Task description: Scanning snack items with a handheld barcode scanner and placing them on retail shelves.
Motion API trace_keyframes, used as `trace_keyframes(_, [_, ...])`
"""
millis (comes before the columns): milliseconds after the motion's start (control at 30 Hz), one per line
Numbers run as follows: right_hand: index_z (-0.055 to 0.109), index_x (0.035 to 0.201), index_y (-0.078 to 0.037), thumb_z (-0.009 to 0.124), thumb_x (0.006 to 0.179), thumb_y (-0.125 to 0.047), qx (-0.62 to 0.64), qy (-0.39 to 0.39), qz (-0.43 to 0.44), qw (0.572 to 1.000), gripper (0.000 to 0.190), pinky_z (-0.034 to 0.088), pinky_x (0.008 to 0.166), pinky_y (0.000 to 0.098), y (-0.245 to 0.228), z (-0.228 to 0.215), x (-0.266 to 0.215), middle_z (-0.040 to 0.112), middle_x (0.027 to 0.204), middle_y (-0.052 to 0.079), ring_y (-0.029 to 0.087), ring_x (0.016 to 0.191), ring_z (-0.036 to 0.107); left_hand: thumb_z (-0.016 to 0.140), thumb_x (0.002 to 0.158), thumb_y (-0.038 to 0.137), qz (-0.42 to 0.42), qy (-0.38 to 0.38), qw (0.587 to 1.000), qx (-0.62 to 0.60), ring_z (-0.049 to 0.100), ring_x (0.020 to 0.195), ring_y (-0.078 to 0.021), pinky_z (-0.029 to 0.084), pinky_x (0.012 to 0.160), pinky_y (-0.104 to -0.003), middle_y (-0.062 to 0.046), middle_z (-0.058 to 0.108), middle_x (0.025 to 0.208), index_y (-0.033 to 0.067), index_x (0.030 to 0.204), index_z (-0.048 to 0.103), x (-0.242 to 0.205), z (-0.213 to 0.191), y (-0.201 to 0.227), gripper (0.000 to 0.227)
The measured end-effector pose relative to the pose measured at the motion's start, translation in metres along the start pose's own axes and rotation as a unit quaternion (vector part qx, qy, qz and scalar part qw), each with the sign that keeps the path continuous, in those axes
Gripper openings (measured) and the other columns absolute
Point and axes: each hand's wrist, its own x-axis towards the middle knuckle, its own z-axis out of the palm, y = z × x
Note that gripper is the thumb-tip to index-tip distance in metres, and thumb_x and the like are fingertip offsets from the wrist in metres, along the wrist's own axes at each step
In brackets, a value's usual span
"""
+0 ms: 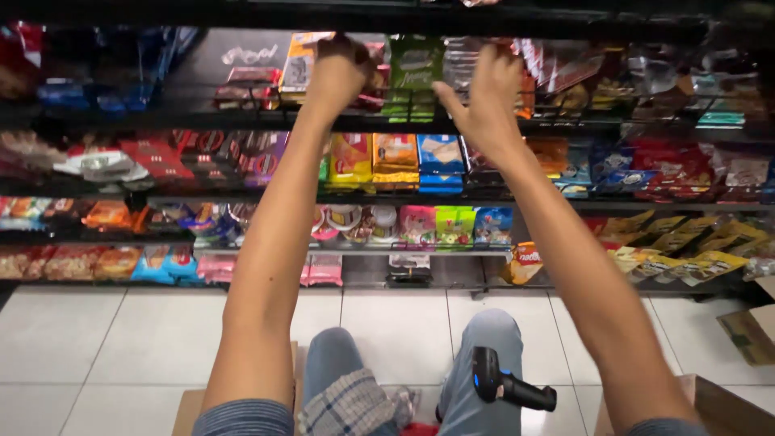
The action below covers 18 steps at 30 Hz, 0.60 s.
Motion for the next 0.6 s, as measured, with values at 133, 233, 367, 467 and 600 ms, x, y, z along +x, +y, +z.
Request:
trace_keyframes(133, [0.05, 0.144, 0.002, 0.076, 0.102, -0.021, 0.088, 0.215, -0.098, 0.968, 0.054, 0.039, 0.113, 0.0461, -0.049, -0.042, -0.102, 0.057, 0.136, 0.02, 0.039, 0.128, 0.051, 0.076, 0.087, 0.013, 0.049, 0.185, 0.979, -0.074, 0.071, 0.085, -0.0378, 0.055, 0.077, -0.044, -0.02, 0.073, 0.09, -0.0022, 0.097, 0.072, -0.033, -0.01, 0.021, 0.018])
trace_keyframes(233, [0.052, 0.142, -0.001, 0.073, 0.102, -0.014, 0.182, 0.13, -0.01, 0.975, 0.047, 0.044, 0.109, 0.0411, -0.055, -0.032, -0.192, 0.057, 0.134, 0.016, 0.032, 0.125, 0.053, 0.066, 0.098, 0.005, 0.136, 0.29, 0.943, -0.087, 0.07, 0.099, -0.0388, 0.055, 0.086, -0.044, -0.019, 0.072, 0.105, -0.0002, 0.113, 0.067, -0.089, -0.017, 0.035, 0.016])
trace_keyframes(367, [0.059, 0.132, -0.003, 0.073, 0.094, -0.01, 0.236, -0.013, 0.071, 0.969, 0.041, 0.048, 0.095, 0.0379, -0.076, -0.004, -0.284, 0.064, 0.119, 0.013, 0.027, 0.105, 0.058, 0.057, 0.108, 0.007, 0.054, 0.35, 0.929, -0.109, 0.073, 0.107, -0.031, 0.057, 0.094, -0.039, -0.011, 0.071, 0.114, 0.0055, 0.117, 0.066, -0.207, 0.004, 0.03, 0.012])
trace_keyframes(467, [0.058, 0.131, -0.005, 0.072, 0.093, -0.012, 0.291, -0.118, 0.072, 0.947, 0.041, 0.051, 0.096, 0.0353, -0.089, 0.04, -0.337, 0.068, 0.123, 0.012, 0.025, 0.115, 0.065, 0.056, 0.107, 0.014, -0.182, 0.315, 0.907, -0.214, 0.073, 0.094, -0.0183, 0.056, 0.082, -0.031, -0.008, 0.075, 0.103, 0.0043, 0.112, 0.07, -0.321, 0.046, -0.009, 0.017])
trace_keyframes(600, [0.057, 0.133, -0.006, 0.073, 0.09, -0.017, 0.323, -0.27, 0.089, 0.903, 0.048, 0.052, 0.094, 0.0366, -0.121, 0.078, -0.377, 0.068, 0.126, 0.012, 0.025, 0.115, 0.065, 0.056, 0.107, 0.017, -0.388, 0.332, 0.841, -0.178, 0.074, 0.097, -0.0172, 0.057, 0.077, -0.03, -0.008, 0.077, 0.101, 0.0039, 0.108, 0.071, -0.498, 0.128, -0.074, 0.02])
